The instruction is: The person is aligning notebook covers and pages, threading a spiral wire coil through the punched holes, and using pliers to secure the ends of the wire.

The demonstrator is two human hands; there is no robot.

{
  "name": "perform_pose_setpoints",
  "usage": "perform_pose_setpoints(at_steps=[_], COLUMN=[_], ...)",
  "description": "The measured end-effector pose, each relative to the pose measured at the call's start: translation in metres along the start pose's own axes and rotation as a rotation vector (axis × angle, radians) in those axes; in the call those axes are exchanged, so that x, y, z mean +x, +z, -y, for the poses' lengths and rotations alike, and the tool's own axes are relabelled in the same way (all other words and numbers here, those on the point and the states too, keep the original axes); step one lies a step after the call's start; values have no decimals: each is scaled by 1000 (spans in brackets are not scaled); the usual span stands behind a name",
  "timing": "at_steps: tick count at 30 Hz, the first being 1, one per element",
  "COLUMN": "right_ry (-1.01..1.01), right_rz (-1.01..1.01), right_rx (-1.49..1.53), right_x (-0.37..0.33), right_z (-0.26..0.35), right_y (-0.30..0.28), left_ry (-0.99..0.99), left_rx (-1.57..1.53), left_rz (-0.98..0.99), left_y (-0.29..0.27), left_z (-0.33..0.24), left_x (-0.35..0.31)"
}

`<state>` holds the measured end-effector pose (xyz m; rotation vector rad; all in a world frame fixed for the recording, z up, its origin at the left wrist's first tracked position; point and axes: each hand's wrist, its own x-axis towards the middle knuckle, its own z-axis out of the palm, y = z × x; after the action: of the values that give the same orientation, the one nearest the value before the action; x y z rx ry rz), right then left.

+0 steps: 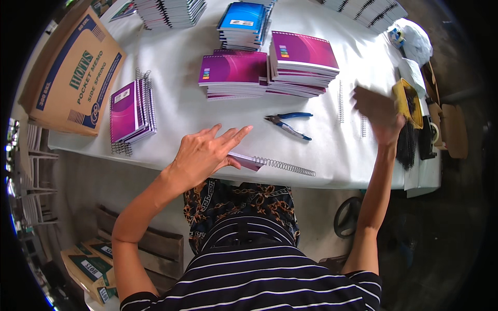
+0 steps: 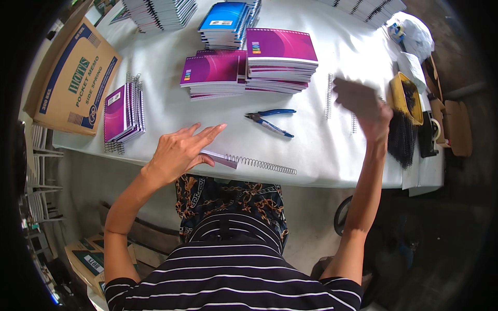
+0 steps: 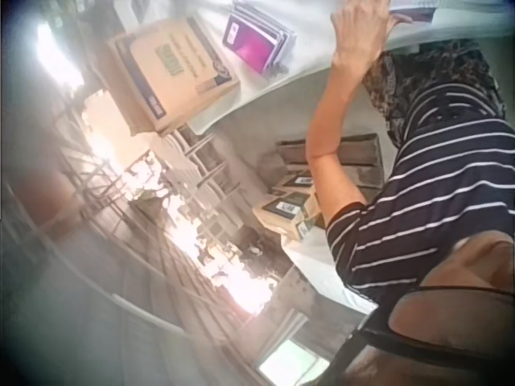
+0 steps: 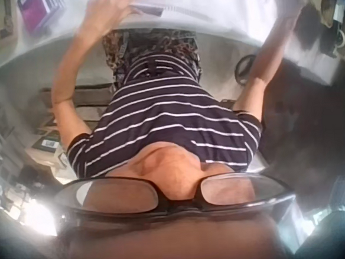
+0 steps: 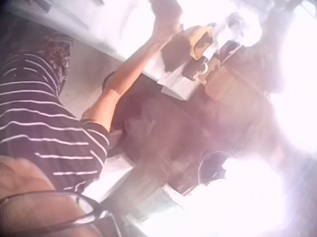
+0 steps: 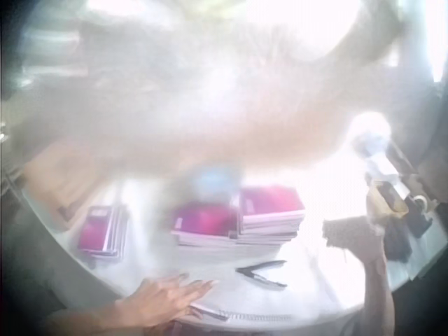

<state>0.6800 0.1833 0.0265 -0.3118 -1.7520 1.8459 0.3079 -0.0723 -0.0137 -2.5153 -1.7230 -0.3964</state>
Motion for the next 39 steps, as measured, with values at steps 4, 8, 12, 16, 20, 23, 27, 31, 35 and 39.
perform_pose_setpoints(at_steps=[4, 8, 12, 16, 20, 23, 27, 31, 35, 39], right_ry=[254, 329, 192, 314, 177, 305, 193, 366, 355, 404], right_rz=[497, 510, 502, 477, 499, 534, 480, 463, 464, 493], right_rx=[-539, -515, -266, -600, 32, -564, 37, -532, -490, -422], right_x=[42, 49, 50, 57, 54, 69, 63, 77, 78, 79], right_z=[-22, -53, -53, -63, -59, -52, -61, -51, -48, -40], right_y=[120, 154, 141, 154, 153, 161, 160, 162, 170, 165], left_ry=[-44, -117, -179, -159, -204, -208, -240, -318, -448, -446], left_rx=[-16, -113, -145, -117, -147, -181, -265, -467, -698, -744], left_rz=[-19, 50, 105, 34, 47, 58, -56, -160, -208, -352], left_y=[3, -2, -7, 1, -3, -3, 1, 3, 18, 25], left_z=[-3, -5, -6, -3, -2, 2, 4, 8, 10, 8], left_x=[-7, -4, -2, -1, -3, -1, -4, -2, -10, -10])
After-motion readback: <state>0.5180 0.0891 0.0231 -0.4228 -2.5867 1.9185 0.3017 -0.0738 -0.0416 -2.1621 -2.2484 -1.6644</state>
